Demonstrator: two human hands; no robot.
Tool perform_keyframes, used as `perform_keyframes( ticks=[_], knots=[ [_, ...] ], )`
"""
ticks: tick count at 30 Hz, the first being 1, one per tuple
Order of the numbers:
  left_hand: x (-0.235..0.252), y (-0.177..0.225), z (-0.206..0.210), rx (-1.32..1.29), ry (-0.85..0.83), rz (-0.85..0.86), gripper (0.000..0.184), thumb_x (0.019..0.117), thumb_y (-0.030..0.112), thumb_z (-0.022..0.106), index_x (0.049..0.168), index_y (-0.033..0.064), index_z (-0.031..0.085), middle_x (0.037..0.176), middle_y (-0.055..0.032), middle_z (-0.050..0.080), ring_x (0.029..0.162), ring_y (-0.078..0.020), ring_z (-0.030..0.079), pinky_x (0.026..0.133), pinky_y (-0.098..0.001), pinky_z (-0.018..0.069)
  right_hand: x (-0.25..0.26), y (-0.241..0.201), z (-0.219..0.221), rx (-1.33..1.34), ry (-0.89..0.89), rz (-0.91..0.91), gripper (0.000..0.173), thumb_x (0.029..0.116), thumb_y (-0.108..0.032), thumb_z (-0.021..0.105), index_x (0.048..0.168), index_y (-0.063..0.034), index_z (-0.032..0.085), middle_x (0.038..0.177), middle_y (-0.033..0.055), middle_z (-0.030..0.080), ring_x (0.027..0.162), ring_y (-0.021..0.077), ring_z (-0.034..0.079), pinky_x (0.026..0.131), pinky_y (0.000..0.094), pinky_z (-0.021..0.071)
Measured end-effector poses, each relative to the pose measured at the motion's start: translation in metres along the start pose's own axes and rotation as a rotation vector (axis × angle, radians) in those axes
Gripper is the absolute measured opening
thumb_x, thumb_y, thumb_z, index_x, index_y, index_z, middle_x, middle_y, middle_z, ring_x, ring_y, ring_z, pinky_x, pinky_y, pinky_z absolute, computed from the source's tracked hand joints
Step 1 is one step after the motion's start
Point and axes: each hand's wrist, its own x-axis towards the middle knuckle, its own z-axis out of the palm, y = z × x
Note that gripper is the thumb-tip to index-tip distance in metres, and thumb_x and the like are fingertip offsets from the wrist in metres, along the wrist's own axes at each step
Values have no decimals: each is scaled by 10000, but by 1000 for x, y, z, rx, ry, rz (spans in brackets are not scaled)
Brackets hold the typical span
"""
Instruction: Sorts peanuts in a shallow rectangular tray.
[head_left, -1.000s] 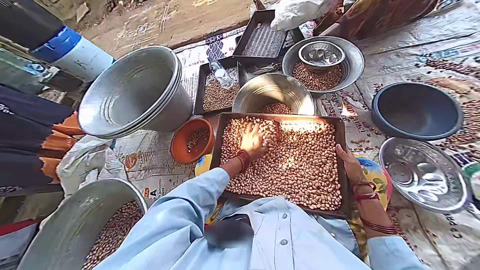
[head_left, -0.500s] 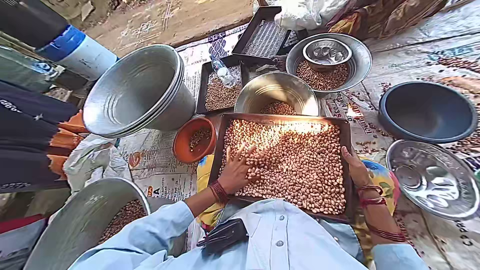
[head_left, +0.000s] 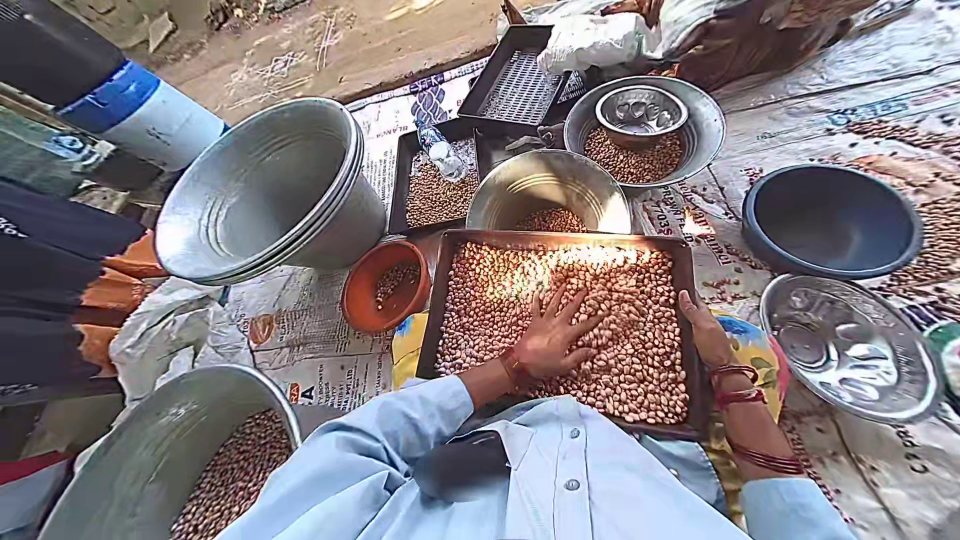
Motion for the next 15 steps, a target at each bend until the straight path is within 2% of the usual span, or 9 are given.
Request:
perform_keyframes(
  ticks=[2, 4, 6, 7, 8, 10, 11, 13, 15],
  knots=[
    [-44, -11, -1, 74, -49, -14, 546, 973, 499, 575, 1504, 384, 527, 1708, -115, 238, 1580, -438, 94, 1118, -834, 4, 0, -1, 0, -13, 5, 4, 556, 1125, -284, 291, 1605, -7, 241, 1617, 160, 362, 1407, 36, 424, 1150, 184, 335],
    [-82, -29, -11, 144, -126, -146, 518, 961, 539, 591, 1437, 335, 606, 1699, -138, 251, 1578, -454, 70, 1108, -841, -16, 1, 1, 0, 0, -5, 1, 575, 1120, -289, 300, 1618, -16, 215, 1649, 165, 314, 1452, 68, 386, 1181, 208, 302],
    [-102, -50, -26, 212, -150, -314, 574, 931, 541, 621, 1394, 202, 648, 1701, -176, 222, 1572, -481, 44, 1115, -828, -36, 3, 1, 0, 11, -4, 11, 590, 1117, -293, 318, 1626, -22, 195, 1665, 167, 287, 1474, 84, 365, 1193, 219, 289],
    [-103, -61, -33, 261, -138, -366, 600, 920, 472, 636, 1401, 112, 636, 1676, -242, 245, 1557, -521, 67, 1107, -836, -39, 4, 0, 1, 17, -6, 16, 593, 1118, -291, 324, 1628, -21, 188, 1666, 170, 282, 1476, 88, 363, 1191, 221, 289],
    [-99, -70, -39, 310, -120, -412, 616, 949, 479, 598, 1405, 66, 622, 1628, -295, 315, 1540, -541, 134, 1123, -824, -33, 5, 0, 1, 24, -6, 16, 590, 1117, -286, 328, 1627, -23, 188, 1660, 165, 291, 1464, 78, 373, 1181, 211, 299],
    [-72, -80, -46, 334, -118, -498, 668, 1019, 535, 486, 1484, 59, 541, 1586, -310, 378, 1531, -518, 208, 1174, -767, -17, 5, -1, 2, 42, -4, 16, 587, 1115, -279, 333, 1625, -25, 191, 1653, 157, 304, 1446, 63, 390, 1167, 199, 313],
    [-53, -80, -47, 319, -116, -520, 653, 1012, 491, 507, 1505, 63, 518, 1583, -320, 372, 1523, -520, 219, 1184, -749, 27, 5, -1, 2, 45, -6, 16, 583, 1115, -276, 331, 1625, -29, 192, 1648, 155, 310, 1437, 59, 397, 1162, 198, 318],
    [-11, -67, -47, 247, -69, -526, 592, 953, 346, 603, 1431, -2, 563, 1546, -321, 416, 1494, -515, 282, 1194, -692, 159, 4, -2, 1, 46, -2, 22, 574, 1119, -275, 330, 1624, -33, 205, 1644, 155, 322, 1429, 64, 410, 1160, 208, 324],
    [26, -51, -37, 133, 33, -454, 597, 966, 343, 596, 1454, 3, 548, 1624, -275, 327, 1544, -464, 203, 1244, -611, 129, 4, -3, 1, 41, 6, 25, 567, 1122, -269, 318, 1622, -27, 206, 1642, 162, 323, 1425, 67, 414, 1156, 206, 327]
  ],
)
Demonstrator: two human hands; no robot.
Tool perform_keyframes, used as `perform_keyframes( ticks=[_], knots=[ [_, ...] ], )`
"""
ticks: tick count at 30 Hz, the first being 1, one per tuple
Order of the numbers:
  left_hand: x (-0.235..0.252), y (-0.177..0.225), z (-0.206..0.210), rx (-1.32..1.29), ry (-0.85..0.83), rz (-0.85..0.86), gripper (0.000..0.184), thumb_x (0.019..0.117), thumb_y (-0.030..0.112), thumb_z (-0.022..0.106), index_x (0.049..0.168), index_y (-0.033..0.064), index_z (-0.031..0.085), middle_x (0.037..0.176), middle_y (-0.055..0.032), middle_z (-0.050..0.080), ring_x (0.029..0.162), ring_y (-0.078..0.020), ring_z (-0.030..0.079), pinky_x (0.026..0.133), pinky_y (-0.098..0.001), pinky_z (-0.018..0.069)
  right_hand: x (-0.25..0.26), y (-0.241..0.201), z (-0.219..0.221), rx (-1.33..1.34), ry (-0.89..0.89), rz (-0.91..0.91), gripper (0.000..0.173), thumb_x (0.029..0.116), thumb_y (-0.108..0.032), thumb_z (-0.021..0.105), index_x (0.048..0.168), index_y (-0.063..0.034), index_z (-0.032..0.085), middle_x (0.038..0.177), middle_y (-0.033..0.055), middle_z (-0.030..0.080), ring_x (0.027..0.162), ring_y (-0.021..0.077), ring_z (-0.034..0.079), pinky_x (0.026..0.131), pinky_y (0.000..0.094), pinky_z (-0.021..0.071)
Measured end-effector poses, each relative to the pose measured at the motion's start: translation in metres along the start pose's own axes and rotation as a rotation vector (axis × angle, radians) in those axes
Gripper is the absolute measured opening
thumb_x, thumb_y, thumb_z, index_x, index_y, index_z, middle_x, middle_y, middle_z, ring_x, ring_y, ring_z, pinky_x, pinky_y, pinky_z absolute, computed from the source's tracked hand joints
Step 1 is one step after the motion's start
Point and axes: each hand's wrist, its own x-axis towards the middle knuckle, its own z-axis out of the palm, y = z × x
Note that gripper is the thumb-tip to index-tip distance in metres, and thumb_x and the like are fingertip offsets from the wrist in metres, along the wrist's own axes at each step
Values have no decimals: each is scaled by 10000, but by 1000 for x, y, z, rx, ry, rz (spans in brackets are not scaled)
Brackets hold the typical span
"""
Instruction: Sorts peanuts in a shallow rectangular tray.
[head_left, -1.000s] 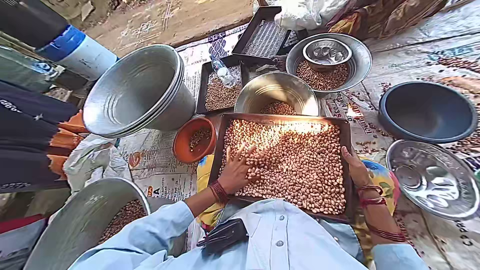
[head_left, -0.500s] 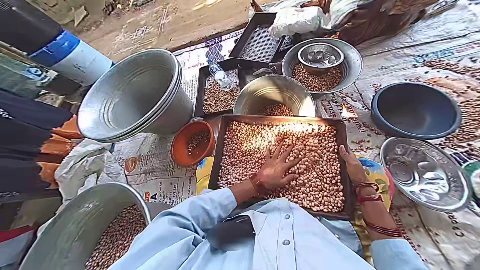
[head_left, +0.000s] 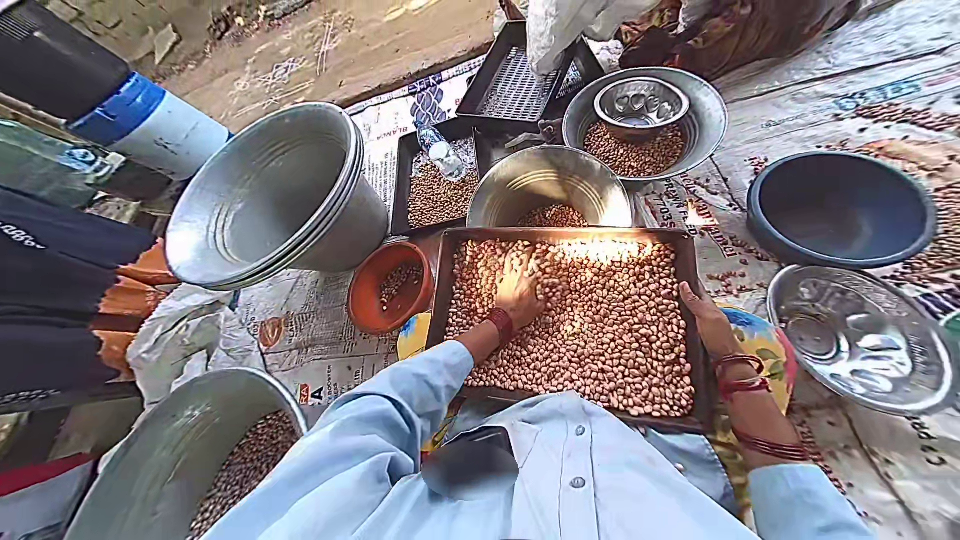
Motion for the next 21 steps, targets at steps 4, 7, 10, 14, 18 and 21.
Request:
perform_keyframes(
  ticks=[4, 7, 10, 14, 18, 21],
  knots=[
    [0, 53, 27, -185, 132, 278, 690, 1027, 538, 477, 1612, 186, 374, 1644, -259, 298, 1530, -508, 200, 1180, -685, 234, -3, 1, 0, -17, -1, -28, 567, 1125, -273, 290, 1626, -23, 201, 1660, 167, 293, 1466, 85, 374, 1186, 219, 295],
    [-45, 51, 37, -187, 16, 454, 661, 1004, 548, 485, 1612, 317, 368, 1712, -177, 177, 1562, -498, 87, 1143, -787, 149, -3, 4, 0, -31, -10, -63, 568, 1123, -274, 285, 1622, -14, 209, 1661, 169, 294, 1473, 88, 367, 1195, 220, 287],
    [-91, 6, 39, -42, -58, 487, 503, 1012, 544, 492, 1477, 361, 555, 1710, -98, 240, 1580, -425, 118, 1116, -836, 27, -4, 3, 0, -35, -14, -56, 561, 1121, -262, 292, 1619, -17, 213, 1646, 164, 318, 1443, 66, 393, 1170, 199, 310],
    [-113, -57, 11, 142, -192, 173, 649, 989, 612, 492, 1432, 154, 615, 1663, -205, 307, 1573, -470, 87, 1130, -814, -54, -1, 3, -1, 3, -12, -10, 578, 1116, -266, 328, 1628, -37, 189, 1635, 163, 332, 1413, 59, 425, 1148, 198, 338],
    [-67, -67, -10, 186, -183, -67, 617, 1056, 408, 445, 1533, 17, 456, 1580, -327, 371, 1531, -504, 221, 1222, -688, 65, 3, 3, 1, 12, -15, 7, 586, 1110, -267, 350, 1633, -62, 182, 1619, 152, 356, 1387, 64, 452, 1126, 209, 367],
    [-19, -28, -8, 64, -89, -126, 625, 1030, 442, 515, 1449, -20, 536, 1607, -314, 327, 1534, -481, 221, 1218, -639, 180, 2, 3, 1, 22, -11, 12, 581, 1114, -260, 345, 1632, -52, 186, 1630, 161, 344, 1408, 84, 439, 1140, 225, 356]
  ],
)
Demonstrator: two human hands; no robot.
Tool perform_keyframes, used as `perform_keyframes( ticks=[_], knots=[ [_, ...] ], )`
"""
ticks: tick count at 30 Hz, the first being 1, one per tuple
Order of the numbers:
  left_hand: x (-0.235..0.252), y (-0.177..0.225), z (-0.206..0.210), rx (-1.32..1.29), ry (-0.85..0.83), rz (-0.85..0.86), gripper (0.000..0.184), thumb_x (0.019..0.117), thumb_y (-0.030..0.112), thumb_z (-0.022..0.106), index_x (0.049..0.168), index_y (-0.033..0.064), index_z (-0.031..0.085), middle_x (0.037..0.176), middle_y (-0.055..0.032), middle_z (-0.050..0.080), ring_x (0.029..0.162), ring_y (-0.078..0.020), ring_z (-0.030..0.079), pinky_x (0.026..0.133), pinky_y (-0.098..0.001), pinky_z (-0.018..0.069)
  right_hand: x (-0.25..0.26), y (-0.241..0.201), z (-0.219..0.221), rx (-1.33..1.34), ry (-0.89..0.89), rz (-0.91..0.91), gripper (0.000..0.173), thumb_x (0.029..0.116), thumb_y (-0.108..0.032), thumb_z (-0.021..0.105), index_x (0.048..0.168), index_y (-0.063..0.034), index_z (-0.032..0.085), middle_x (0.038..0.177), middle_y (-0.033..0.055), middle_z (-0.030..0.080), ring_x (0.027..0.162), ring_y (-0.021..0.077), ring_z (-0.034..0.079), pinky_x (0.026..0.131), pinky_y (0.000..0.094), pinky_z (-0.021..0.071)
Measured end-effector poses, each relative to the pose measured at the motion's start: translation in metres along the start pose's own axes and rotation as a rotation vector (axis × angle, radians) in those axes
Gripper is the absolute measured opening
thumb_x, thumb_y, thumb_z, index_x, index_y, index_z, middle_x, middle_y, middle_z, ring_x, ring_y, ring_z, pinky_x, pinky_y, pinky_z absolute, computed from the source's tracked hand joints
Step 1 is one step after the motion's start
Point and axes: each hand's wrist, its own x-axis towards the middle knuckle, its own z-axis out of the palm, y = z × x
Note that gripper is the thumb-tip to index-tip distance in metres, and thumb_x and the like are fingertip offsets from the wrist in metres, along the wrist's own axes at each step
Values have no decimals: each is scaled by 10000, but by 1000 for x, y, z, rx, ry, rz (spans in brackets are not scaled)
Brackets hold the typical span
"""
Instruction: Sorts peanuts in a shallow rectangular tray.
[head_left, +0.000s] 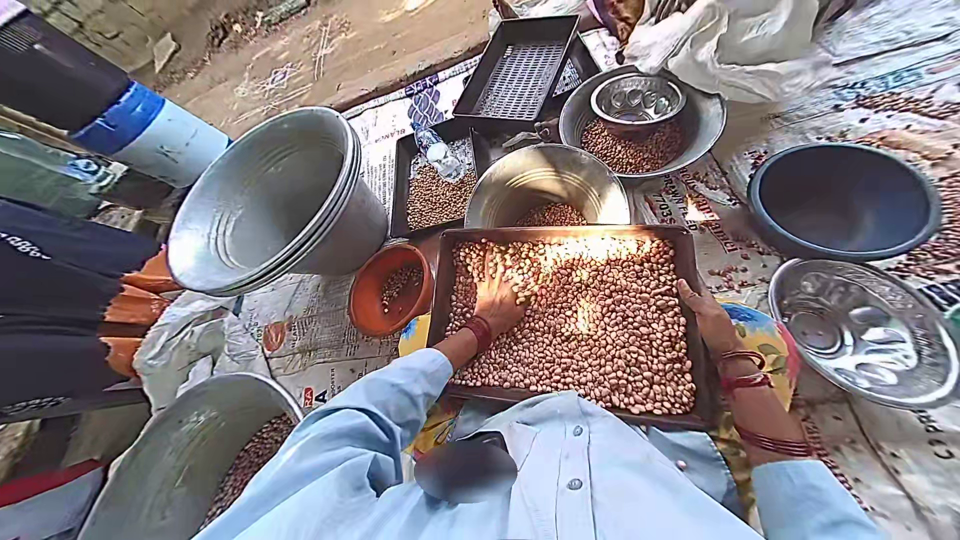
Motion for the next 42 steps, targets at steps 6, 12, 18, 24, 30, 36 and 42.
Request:
perform_keyframes(
  ticks=[6, 12, 18, 24, 30, 36, 42],
  knots=[
    [9, 73, 38, -300, 306, 454, 766, 1000, 571, 465, 1464, -35, 532, 1574, -348, 365, 1506, -553, 235, 1214, -658, 209, -4, -1, -1, -14, 20, -4, 552, 1124, -251, 315, 1618, -26, 215, 1628, 170, 344, 1413, 81, 433, 1144, 214, 346],
    [-75, 10, 48, -41, 13, 554, 588, 1008, 550, 504, 1572, 411, 414, 1711, -122, 224, 1573, -457, 111, 1101, -855, 29, -7, -3, 1, -54, 11, -1, 569, 1122, -273, 327, 1625, -38, 203, 1644, 168, 321, 1434, 85, 412, 1162, 220, 329],
    [-62, -61, 16, 126, 12, 128, 757, 1049, 571, 380, 1380, -77, 587, 1562, -316, 414, 1522, -489, 275, 1225, -699, 40, -1, -3, 0, -3, -13, 3, 588, 1107, -257, 363, 1633, -67, 180, 1621, 135, 357, 1369, 33, 459, 1109, 186, 374],
    [20, 23, 11, -70, 202, 81, 650, 1020, 471, 461, 1529, 68, 488, 1652, -314, 221, 1542, -520, 137, 1222, -676, 99, 1, -1, -1, 5, 3, -9, 586, 1107, -256, 362, 1627, -47, 190, 1618, 148, 357, 1373, 45, 458, 1107, 182, 374],
    [-30, 64, 37, -226, 113, 511, 678, 1023, 498, 468, 1584, 122, 410, 1707, -217, 152, 1560, -488, 123, 1167, -705, 249, -2, 2, -2, -22, -10, -48, 573, 1116, -251, 328, 1622, -17, 190, 1637, 162, 330, 1416, 53, 423, 1148, 187, 340],
    [-81, -30, 49, 60, 88, 451, 594, 978, 642, 496, 1459, 309, 598, 1631, -146, 401, 1523, -456, 296, 1126, -832, 67, -2, -1, -2, 4, -16, -48, 600, 1099, -226, 360, 1630, -21, 169, 1662, 176, 287, 1460, 99, 389, 1177, 223, 319],
    [-23, -37, 15, 104, 20, 21, 665, 1056, 465, 410, 1392, -86, 569, 1575, -324, 384, 1547, -472, 208, 1227, -679, 4, 0, -2, -2, 29, -7, -32, 618, 1094, -231, 395, 1636, -32, 174, 1677, 172, 268, 1498, 153, 357, 1206, 282, 298]
  ],
)
